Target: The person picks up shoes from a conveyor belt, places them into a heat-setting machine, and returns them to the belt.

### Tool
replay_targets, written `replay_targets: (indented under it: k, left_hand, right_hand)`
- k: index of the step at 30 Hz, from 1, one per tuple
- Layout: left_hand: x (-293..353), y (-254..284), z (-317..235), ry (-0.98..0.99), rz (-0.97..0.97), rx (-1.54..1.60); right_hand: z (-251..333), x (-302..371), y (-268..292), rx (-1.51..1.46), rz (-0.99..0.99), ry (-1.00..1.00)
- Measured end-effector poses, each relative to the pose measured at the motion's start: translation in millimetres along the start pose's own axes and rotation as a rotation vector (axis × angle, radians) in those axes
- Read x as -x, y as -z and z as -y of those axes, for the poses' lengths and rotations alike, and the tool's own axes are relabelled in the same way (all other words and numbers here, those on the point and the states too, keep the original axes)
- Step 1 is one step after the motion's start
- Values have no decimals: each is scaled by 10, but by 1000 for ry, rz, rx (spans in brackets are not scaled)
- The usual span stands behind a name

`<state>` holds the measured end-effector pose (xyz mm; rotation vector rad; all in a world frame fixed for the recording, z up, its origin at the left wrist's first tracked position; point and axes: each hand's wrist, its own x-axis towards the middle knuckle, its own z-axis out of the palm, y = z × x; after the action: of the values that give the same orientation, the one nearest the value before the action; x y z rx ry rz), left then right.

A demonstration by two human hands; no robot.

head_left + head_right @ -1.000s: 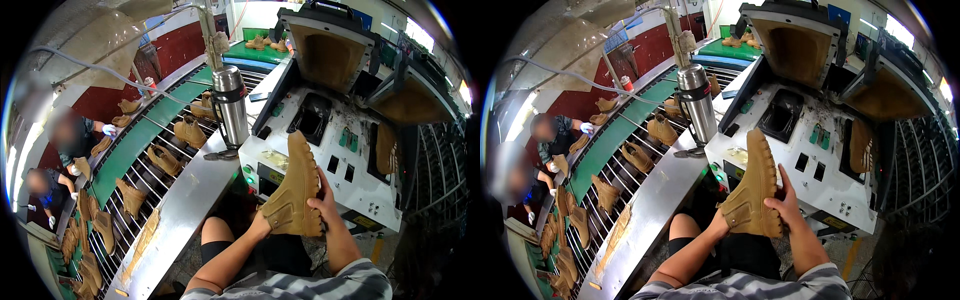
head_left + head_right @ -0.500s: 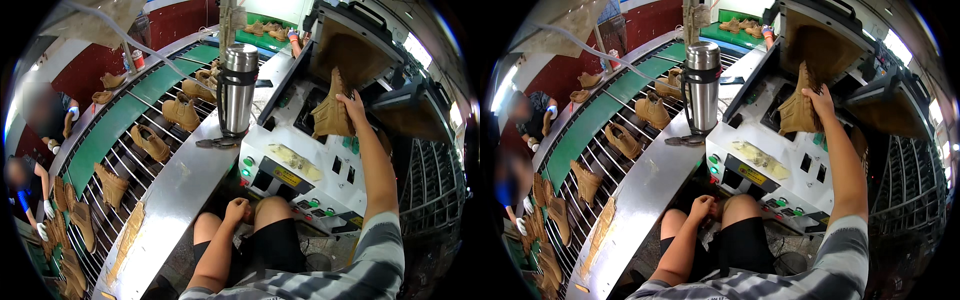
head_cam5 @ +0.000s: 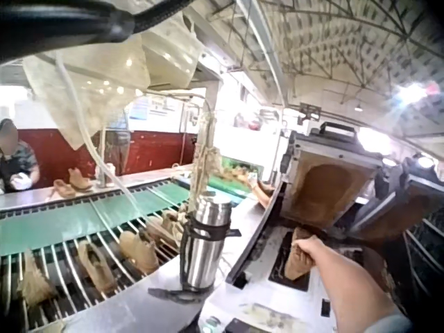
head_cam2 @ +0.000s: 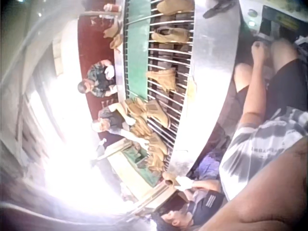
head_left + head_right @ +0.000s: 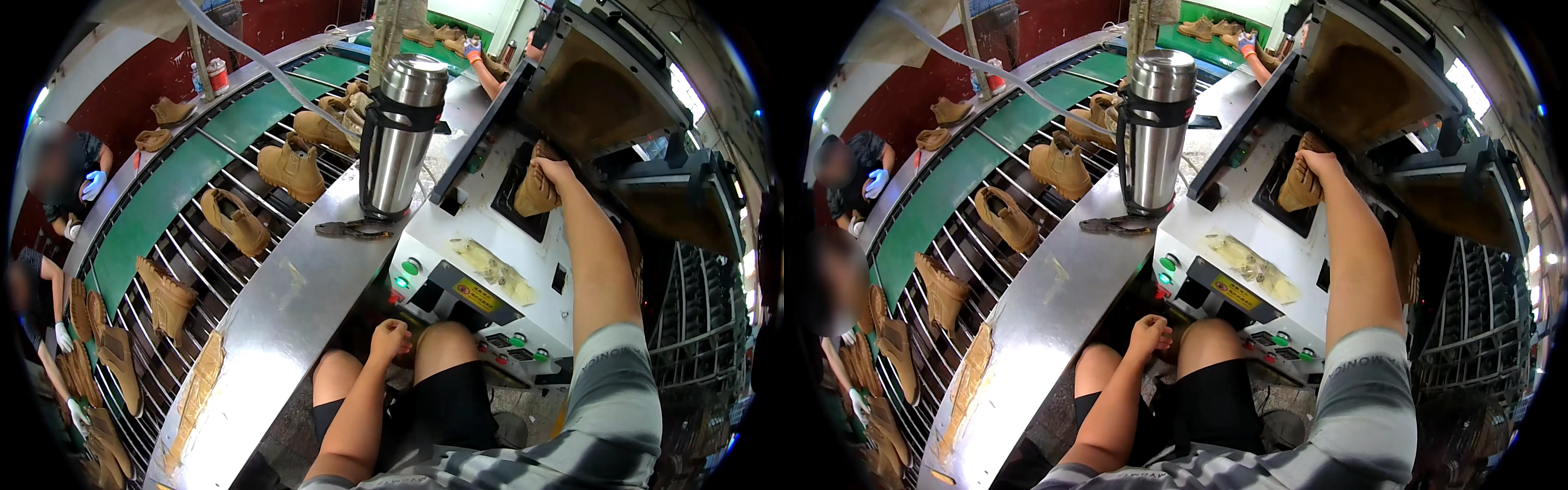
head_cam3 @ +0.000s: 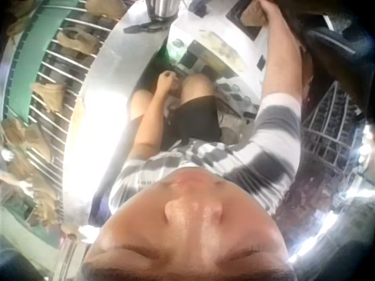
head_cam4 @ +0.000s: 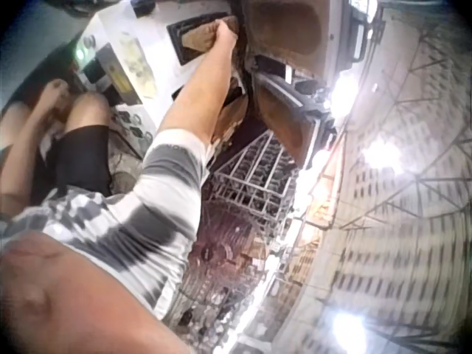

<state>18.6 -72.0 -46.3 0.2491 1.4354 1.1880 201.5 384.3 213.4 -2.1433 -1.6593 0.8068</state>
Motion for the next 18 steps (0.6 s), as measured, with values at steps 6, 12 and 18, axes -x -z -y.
replay_targets:
  k: [6, 12, 18]
  left_hand:
    - [-37, -59, 14, -5, 5, 5]
    - [19, -2, 5, -38, -67, 31]
    - [-6, 5, 60, -145, -59, 28]
  right_hand:
    - [-281, -71, -246, 248, -235, 122]
    - [-244, 852, -399, 528, -261, 414]
    - [-145, 977, -98, 596, -15, 424]
